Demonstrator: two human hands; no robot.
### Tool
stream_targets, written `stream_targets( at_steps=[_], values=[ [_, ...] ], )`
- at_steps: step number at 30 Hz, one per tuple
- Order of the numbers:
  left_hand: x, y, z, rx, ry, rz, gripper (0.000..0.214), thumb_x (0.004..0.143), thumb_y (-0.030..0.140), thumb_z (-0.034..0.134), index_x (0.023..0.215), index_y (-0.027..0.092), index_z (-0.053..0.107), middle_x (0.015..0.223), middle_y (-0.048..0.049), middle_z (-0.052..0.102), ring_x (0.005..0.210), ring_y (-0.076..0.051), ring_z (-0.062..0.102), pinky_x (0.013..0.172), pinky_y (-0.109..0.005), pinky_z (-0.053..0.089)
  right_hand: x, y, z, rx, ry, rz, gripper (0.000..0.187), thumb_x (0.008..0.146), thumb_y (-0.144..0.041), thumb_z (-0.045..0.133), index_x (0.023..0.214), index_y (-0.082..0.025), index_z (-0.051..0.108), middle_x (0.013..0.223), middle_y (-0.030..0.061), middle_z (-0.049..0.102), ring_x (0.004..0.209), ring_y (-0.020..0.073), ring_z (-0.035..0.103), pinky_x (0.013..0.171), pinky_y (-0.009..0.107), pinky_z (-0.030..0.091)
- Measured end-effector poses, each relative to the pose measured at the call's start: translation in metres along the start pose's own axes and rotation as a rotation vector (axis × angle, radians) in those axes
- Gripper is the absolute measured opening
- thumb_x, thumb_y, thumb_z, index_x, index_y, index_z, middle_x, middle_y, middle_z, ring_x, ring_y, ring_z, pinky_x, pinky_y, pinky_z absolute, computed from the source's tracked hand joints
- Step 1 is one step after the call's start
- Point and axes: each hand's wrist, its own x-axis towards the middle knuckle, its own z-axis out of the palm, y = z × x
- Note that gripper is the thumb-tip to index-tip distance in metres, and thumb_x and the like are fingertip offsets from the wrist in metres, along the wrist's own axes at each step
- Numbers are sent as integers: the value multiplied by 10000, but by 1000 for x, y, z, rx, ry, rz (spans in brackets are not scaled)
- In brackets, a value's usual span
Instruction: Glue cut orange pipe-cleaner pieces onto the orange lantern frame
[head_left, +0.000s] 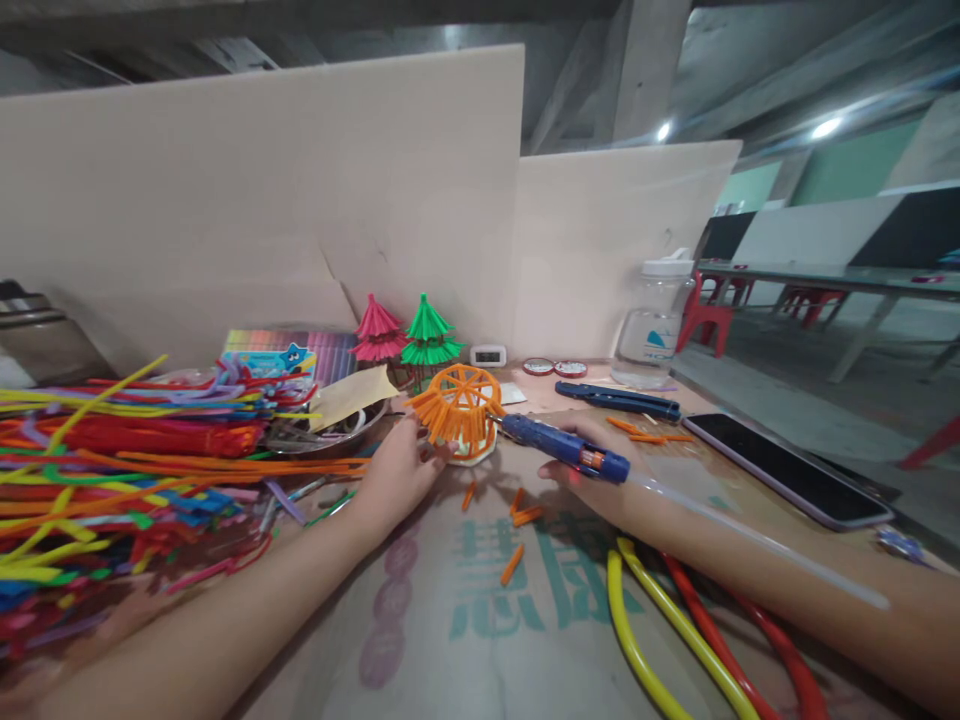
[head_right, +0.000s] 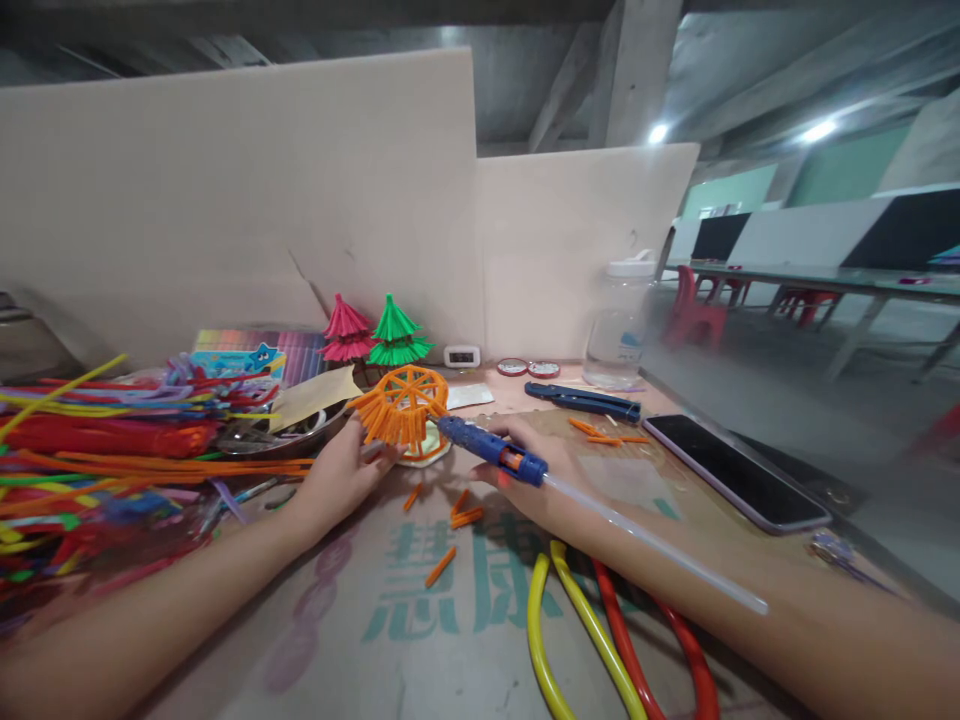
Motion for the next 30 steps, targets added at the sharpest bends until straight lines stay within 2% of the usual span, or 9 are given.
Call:
stream_targets(
  at_steps=[11, 18, 24, 30],
  values=[
    [0, 2, -1, -52, -1, 5, 382, 823, 441, 591, 1084, 169, 530, 1047, -101, 675, 963, -277, 668, 818, -392, 549, 0, 3, 2, -19, 3, 7, 260, 740, -327, 733, 973, -262, 638, 828, 2, 726, 741, 204, 664, 643, 289, 476],
    [1, -5, 4, -163, -28, -59, 381, 823, 428, 606, 1085, 176, 491, 1105, -118, 669, 1002, -282, 677, 847, -412, 554, 0, 0, 0, 14, -10, -24, 212, 778, -354, 703, 942, -238, 634, 767, -2, 705, 680, 182, 641, 627, 280, 464],
    [2, -9, 6, -186, -35, -56, 364, 818, 420, 606, 1071, 182, 493, 1160, -129, 662, 1039, -284, 673, 887, -429, 546, -1, 3, 0, 39, -25, -80, 171, 807, -347, 678, 923, -223, 661, 895, 35, 728, 780, 201, 667, 677, 289, 489],
    [2, -12, 8, -175, -25, -48, 366, 820, 416, 607, 1081, 185, 495, 1150, -128, 665, 1057, -287, 667, 893, -430, 543, -2, 7, 4, 130, -1, -12, 257, 775, -324, 715, 997, -239, 619, 865, 5, 717, 752, 186, 660, 688, 291, 495]
  ],
)
